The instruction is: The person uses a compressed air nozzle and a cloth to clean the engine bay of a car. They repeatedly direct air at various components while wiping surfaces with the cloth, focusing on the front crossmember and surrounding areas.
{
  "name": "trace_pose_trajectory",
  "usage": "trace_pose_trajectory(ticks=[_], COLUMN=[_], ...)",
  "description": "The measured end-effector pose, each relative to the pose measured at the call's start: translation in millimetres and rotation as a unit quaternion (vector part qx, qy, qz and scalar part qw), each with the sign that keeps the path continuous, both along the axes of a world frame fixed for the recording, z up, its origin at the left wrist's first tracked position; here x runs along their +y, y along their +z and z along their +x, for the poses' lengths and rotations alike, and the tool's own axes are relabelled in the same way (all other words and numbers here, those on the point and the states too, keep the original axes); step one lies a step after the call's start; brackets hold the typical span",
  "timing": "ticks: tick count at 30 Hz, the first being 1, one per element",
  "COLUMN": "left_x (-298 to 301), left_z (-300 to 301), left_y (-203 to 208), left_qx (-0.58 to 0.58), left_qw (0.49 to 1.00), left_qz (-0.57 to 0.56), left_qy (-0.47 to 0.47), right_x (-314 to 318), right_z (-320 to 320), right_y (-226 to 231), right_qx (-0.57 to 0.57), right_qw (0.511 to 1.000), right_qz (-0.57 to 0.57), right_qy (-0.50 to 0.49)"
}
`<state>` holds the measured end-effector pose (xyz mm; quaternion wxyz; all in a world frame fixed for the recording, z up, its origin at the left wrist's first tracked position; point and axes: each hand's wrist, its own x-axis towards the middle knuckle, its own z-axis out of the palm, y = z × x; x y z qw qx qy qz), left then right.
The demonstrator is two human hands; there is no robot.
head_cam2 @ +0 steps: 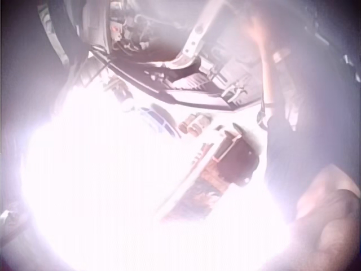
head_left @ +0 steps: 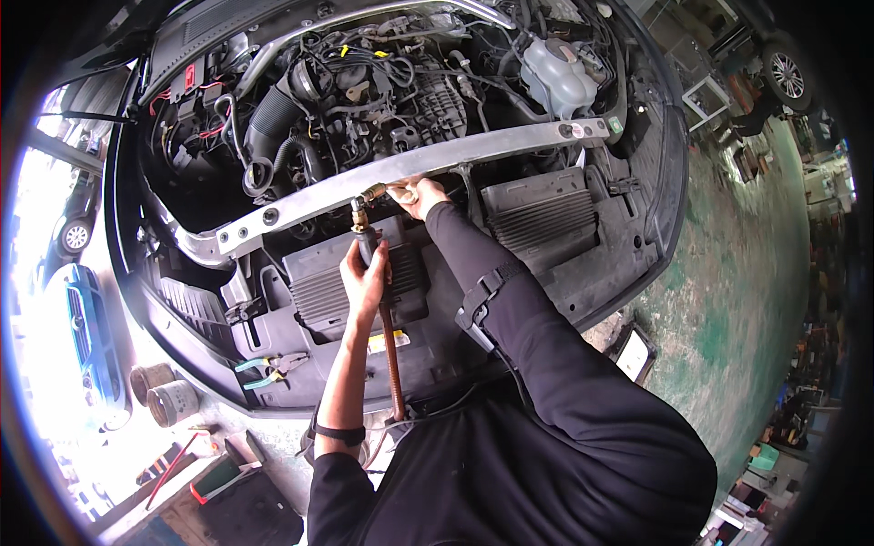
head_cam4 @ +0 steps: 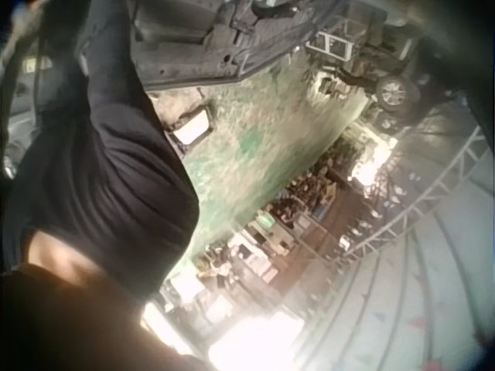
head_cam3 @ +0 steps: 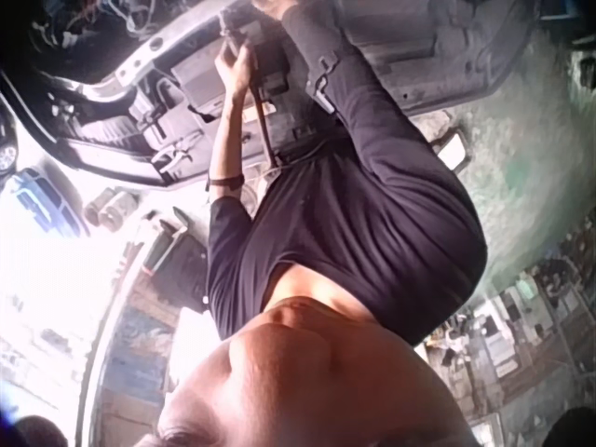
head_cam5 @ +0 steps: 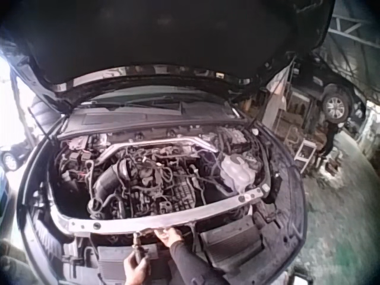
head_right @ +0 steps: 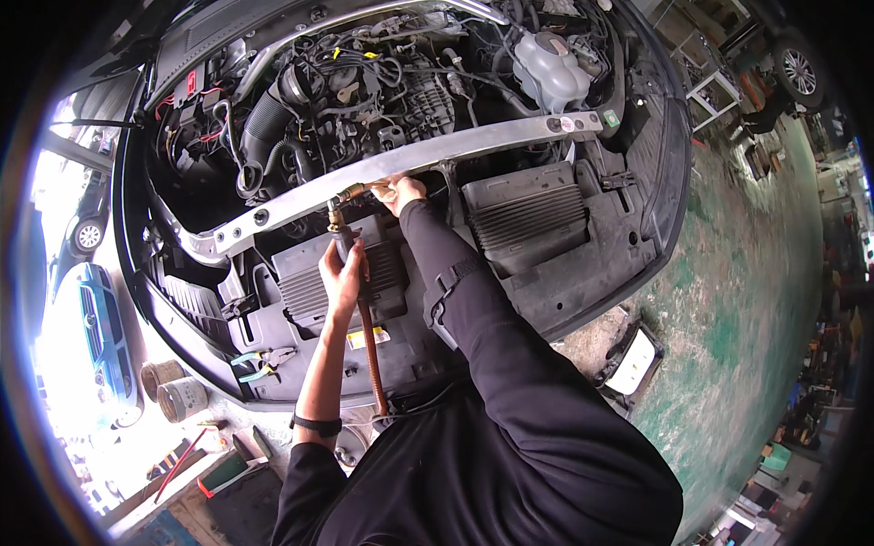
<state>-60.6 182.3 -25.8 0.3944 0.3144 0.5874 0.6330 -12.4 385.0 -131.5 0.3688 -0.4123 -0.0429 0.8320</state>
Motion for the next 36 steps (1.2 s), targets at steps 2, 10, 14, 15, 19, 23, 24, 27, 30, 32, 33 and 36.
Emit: trace_pose_trajectory(ticks=[2, 10, 14, 15, 19, 23, 24, 27, 30, 32, 33, 36], left_x=[0.2, 0.0, 0.5, -0.1, -0.8, -2.0, -2.6, -4.3, -5.6, -5.4, -5.2, -3.2], left_z=[0.1, 1.4, 0.3, -0.1, -3.8, -5.0, -5.2, -6.5, -7.9, -8.7, -8.6, -4.7], left_y=[0.9, 4.6, 1.9, 1.3, 0.1, -0.1, 0.0, 0.3, -0.7, -1.7, -2.0, -4.1], left_qx=[-0.002, -0.002, -0.014, -0.020, -0.035, -0.062, -0.086, -0.104, -0.144, -0.155, -0.155, -0.112], left_qw=[1.000, 1.000, 1.000, 1.000, 0.999, 0.998, 0.996, 0.994, 0.987, 0.984, 0.985, 0.989], left_qz=[-0.016, -0.018, -0.020, -0.010, 0.002, 0.004, 0.007, -0.003, -0.029, -0.038, -0.036, -0.056], left_qy=[0.000, 0.006, 0.006, 0.003, -0.005, 0.006, 0.014, 0.035, 0.060, 0.077, 0.072, 0.073], right_x=[3.5, 10.9, 14.9, 16.0, 18.5, 4.9, -1.7, -27.0, -43.7, -45.8, -47.5, -48.2], right_z=[12.1, 19.1, 16.3, 16.9, 14.3, 2.3, -5.1, -19.4, -26.1, -27.9, -27.9, -25.8], right_y=[4.8, 10.2, -7.4, -13.2, -34.4, -42.3, -40.8, -30.3, -13.8, -2.6, 1.8, 8.9], right_qx=[-0.036, -0.061, -0.023, -0.012, 0.094, 0.139, 0.162, 0.116, -0.038, -0.101, -0.053, 0.008], right_qw=[0.995, 0.984, 0.989, 0.991, 0.991, 0.990, 0.986, 0.982, 0.984, 0.984, 0.984, 0.989], right_qz=[-0.014, -0.113, -0.101, -0.092, -0.056, -0.011, -0.011, 0.025, 0.038, -0.017, -0.039, -0.004], right_qy=[0.091, 0.127, 0.101, 0.097, 0.084, -0.012, -0.041, -0.144, -0.172, -0.147, -0.167, -0.145])
